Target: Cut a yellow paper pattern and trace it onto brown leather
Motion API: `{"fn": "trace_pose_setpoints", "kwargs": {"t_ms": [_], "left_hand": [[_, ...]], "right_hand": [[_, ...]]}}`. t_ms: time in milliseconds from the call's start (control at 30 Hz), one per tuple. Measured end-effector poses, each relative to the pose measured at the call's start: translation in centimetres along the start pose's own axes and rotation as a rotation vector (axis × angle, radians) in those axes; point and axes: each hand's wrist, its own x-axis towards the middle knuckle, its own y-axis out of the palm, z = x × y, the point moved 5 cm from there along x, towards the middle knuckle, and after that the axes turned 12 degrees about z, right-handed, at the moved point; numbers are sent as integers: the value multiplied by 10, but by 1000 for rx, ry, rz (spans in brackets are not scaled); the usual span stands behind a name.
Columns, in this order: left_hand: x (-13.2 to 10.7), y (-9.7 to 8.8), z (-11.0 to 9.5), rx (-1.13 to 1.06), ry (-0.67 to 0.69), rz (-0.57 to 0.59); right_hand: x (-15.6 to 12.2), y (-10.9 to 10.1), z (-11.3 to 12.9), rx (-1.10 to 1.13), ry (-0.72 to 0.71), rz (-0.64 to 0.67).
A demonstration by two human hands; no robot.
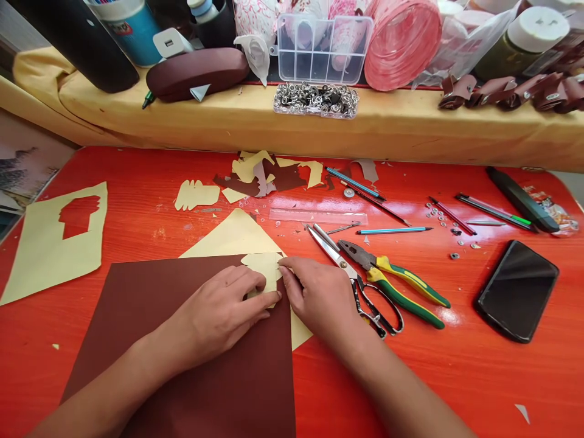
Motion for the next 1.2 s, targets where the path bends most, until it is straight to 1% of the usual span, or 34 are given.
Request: {"fn": "trace_pose_setpoints", "kwargs": {"t_ms": [233, 700, 800, 933, 1033, 1200], "left_hand": [[-1, -2, 1, 34, 9, -29], [-4, -1, 3, 10, 3, -16], [-5, -1, 6, -23, -27, 3], [-9, -2, 11, 35, -125, -67], [-11, 0, 11, 89, -189, -92], [-12, 0, 10, 102, -204, -107]], "right_hand": [[0, 1, 0, -15, 15, -1], [0, 1, 0, 14, 2, -7], [0, 0, 0, 5, 5, 1], [0, 2, 0, 4, 9, 16], [-1, 2, -1, 1, 8, 12], [-1, 1, 0, 5, 2, 13]]}}
